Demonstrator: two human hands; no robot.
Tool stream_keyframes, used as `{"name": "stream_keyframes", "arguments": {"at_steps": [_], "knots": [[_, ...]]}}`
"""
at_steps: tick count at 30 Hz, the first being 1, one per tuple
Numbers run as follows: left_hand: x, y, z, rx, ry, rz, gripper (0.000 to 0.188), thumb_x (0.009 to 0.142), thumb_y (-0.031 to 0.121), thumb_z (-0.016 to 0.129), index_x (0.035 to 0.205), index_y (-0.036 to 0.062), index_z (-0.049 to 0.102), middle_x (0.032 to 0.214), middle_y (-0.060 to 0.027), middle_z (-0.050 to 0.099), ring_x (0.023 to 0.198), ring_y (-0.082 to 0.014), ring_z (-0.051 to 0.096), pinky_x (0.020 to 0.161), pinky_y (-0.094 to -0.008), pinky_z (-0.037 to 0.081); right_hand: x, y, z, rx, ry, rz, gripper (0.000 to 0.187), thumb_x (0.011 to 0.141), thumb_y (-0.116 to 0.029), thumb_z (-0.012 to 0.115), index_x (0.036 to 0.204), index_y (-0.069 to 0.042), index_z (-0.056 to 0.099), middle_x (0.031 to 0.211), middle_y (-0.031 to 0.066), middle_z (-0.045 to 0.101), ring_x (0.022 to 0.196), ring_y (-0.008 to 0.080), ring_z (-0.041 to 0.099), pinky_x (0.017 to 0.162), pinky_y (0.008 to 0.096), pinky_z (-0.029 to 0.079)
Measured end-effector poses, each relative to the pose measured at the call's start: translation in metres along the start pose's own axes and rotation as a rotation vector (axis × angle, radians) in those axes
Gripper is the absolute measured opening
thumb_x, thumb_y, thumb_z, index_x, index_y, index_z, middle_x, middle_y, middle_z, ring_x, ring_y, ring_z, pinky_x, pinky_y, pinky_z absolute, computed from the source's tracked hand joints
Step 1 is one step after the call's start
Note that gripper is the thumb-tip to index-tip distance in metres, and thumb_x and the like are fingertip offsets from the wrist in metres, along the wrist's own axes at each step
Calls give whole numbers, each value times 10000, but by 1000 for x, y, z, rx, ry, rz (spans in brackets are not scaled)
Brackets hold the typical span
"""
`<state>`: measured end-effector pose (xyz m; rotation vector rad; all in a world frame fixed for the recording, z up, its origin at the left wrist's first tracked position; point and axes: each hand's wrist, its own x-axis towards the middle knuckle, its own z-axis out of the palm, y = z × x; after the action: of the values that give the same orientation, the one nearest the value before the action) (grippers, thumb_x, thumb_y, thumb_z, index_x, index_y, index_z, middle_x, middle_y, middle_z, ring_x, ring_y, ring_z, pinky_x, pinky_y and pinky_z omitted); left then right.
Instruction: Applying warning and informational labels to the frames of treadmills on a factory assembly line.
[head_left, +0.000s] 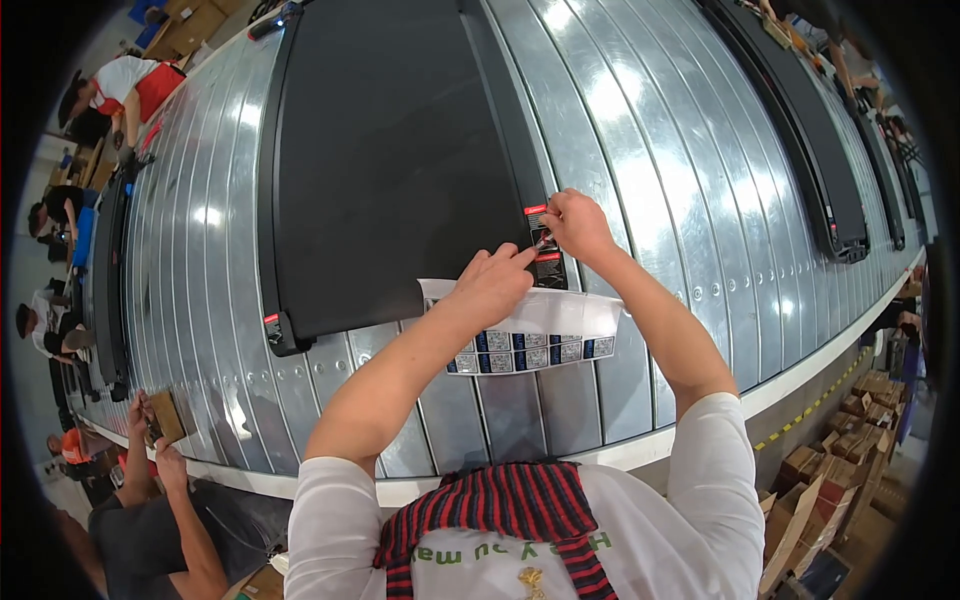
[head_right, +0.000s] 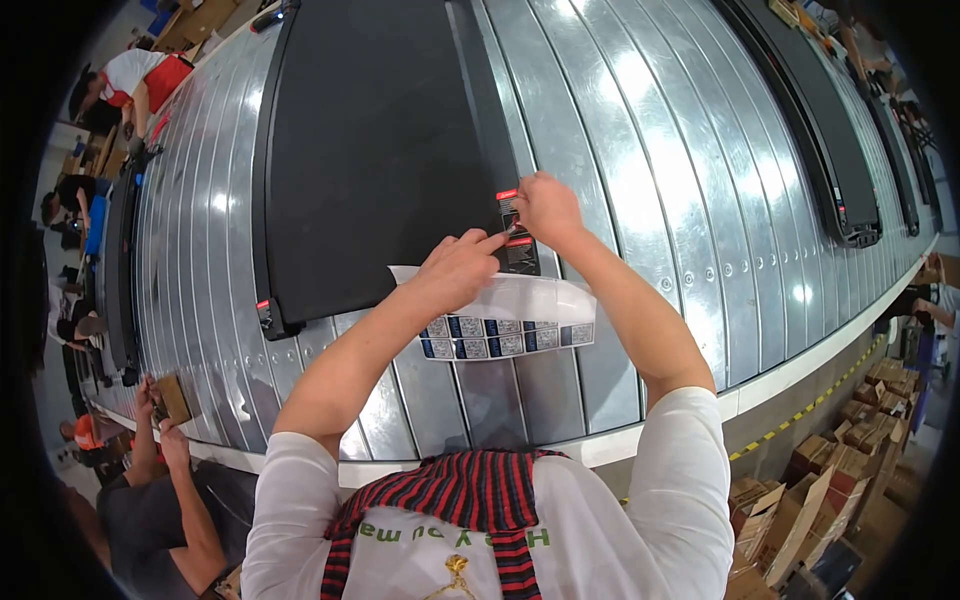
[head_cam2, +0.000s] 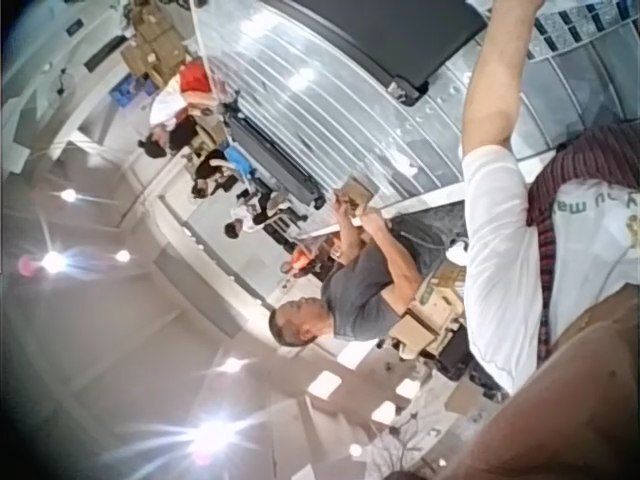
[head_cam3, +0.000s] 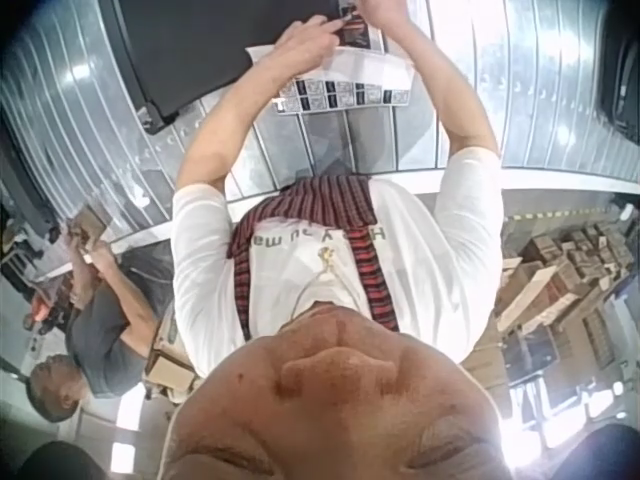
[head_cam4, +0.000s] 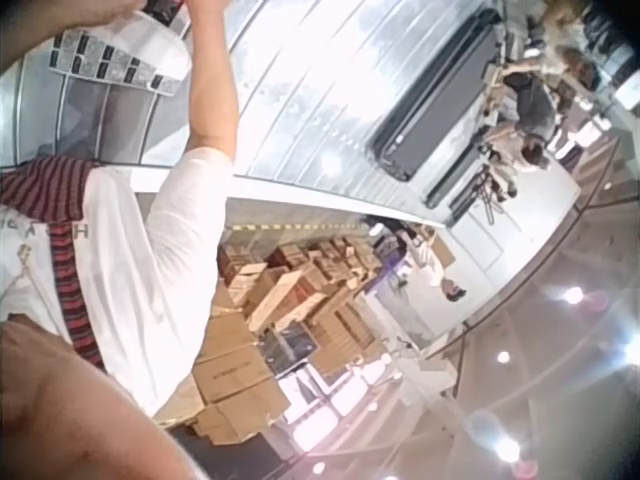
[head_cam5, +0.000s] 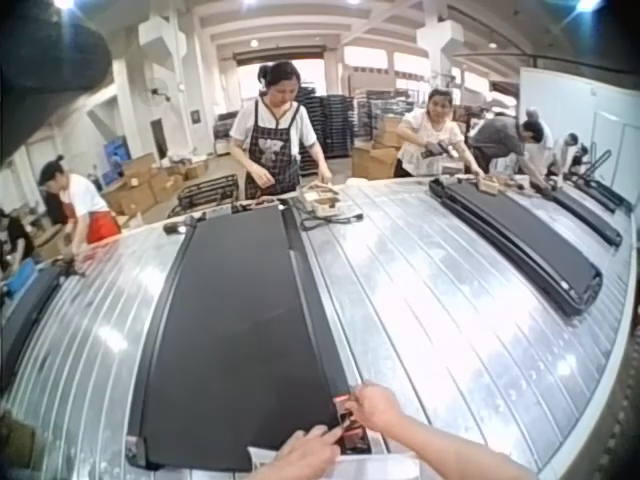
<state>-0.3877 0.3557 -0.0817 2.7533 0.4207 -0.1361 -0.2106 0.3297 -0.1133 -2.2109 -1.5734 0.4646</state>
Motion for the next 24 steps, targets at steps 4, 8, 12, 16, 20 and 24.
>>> {"name": "stream_keyframes", "arguments": {"at_steps": [4, 8, 12, 16, 20, 24], "knots": [[0, -2, -1, 0, -19, -14, 89, 659, 37, 553, 704, 30, 629, 1172, -60, 482, 966, -203, 455, 732, -360, 407, -1, 0, 1, 226, 58, -66, 114, 734, -147, 604, 736, -41, 561, 823, 123, 547, 723, 316, 551, 640, 405, 432], [-2, 0, -2, 18, -10, -10, 81, 641, 26, 569, 702, 17, 620, 1201, -71, 476, 988, -216, 452, 732, -354, 408, -6, -5, -5, 310, 55, -83, 117, 727, -144, 610, 715, -36, 567, 813, 135, 552, 713, 314, 549, 637, 395, 433], [0, 1, -3, 1, 33, -5, 80, 619, 3, 556, 674, 13, 613, 1199, -82, 482, 989, -216, 457, 737, -352, 407, 0, 12, 6, 323, 56, 61, 160, 714, -161, 628, 687, -15, 569, 770, 160, 559, 714, 311, 553, 641, 390, 434], [0, 1, -3, -17, 43, -3, 76, 615, -1, 557, 667, 15, 610, 1195, -90, 486, 987, -217, 461, 740, -352, 406, 1, 9, 4, 308, 33, 83, 184, 714, -167, 630, 675, 1, 563, 737, 166, 563, 707, 313, 553, 637, 392, 431], [0, 0, -2, -33, 41, -2, 83, 613, -3, 559, 674, 18, 610, 1198, -92, 483, 998, -220, 456, 749, -353, 403, 0, 9, 7, 291, 51, 52, 176, 715, -164, 627, 675, -5, 564, 749, 162, 562, 696, 310, 554, 633, 391, 431], [1, 2, -5, -33, 30, -7, 94, 613, -5, 557, 685, 20, 612, 1205, -97, 473, 1016, -223, 448, 761, -357, 399, -3, 10, 9, 329, 157, -41, 155, 739, -134, 636, 689, -8, 562, 711, 100, 532, 572, 175, 507, 539, 297, 411]]}}
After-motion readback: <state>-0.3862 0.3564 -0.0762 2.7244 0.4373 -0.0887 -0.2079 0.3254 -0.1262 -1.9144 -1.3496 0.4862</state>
